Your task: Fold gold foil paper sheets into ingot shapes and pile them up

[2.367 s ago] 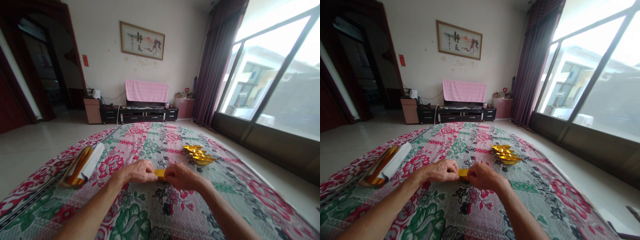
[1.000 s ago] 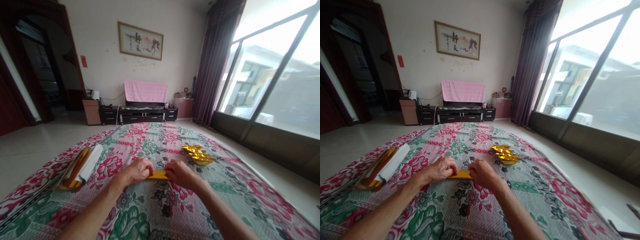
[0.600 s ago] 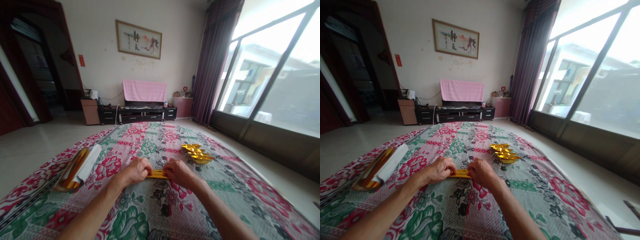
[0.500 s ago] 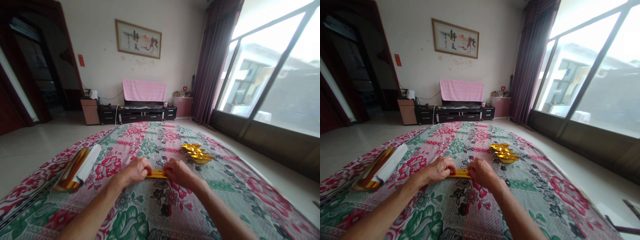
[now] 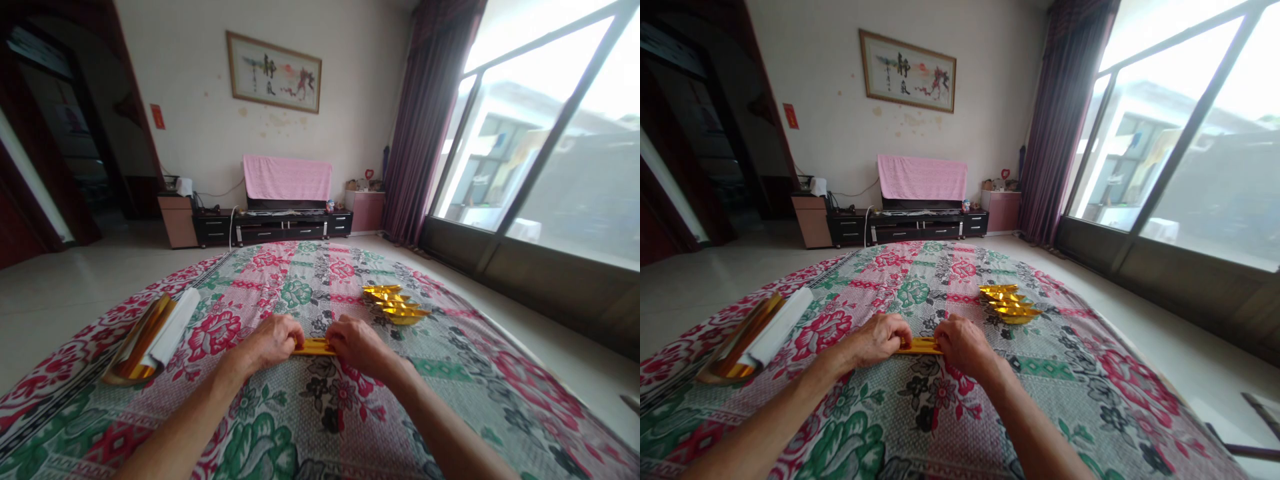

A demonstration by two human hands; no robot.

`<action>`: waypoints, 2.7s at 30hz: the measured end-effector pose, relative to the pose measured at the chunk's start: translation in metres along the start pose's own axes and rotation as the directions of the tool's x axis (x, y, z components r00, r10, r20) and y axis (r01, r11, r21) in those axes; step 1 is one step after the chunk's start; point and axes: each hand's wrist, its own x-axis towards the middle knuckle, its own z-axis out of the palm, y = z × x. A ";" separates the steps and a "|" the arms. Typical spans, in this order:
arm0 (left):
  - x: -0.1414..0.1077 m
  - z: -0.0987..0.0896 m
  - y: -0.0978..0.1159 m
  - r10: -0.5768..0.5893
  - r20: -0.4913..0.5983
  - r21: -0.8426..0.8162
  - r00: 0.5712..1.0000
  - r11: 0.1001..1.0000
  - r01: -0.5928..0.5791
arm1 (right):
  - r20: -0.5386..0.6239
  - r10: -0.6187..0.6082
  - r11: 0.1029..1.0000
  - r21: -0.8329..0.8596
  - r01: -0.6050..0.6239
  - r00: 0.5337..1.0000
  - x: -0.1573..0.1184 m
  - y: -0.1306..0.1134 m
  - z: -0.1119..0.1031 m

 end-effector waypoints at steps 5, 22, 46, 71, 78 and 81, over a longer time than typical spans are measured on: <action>0.000 0.000 0.001 0.007 -0.025 -0.028 1.000 1.000 -0.008 | -0.003 0.026 1.000 0.018 -0.026 1.000 0.000 -0.001 0.000; 0.000 -0.002 0.003 -0.035 -0.005 0.004 0.999 0.999 0.035 | -0.005 0.091 0.996 -0.003 -0.091 0.996 0.000 -0.005 0.001; -0.002 -0.007 0.000 -0.125 0.022 -0.073 0.992 0.989 0.126 | 0.020 0.095 0.996 0.002 -0.095 0.995 -0.004 -0.009 0.001; -0.003 -0.006 0.000 -0.069 0.036 -0.049 0.997 0.996 0.071 | -0.050 0.046 0.994 0.099 -0.040 0.998 -0.002 0.011 -0.002; -0.002 -0.005 -0.003 -0.060 0.035 -0.073 0.998 0.995 0.062 | -0.038 0.017 0.988 0.152 -0.011 0.999 -0.003 0.013 -0.007; -0.002 -0.005 -0.002 -0.067 0.034 -0.070 0.997 0.995 0.069 | -0.043 0.012 0.989 0.150 -0.005 0.999 -0.003 0.013 -0.008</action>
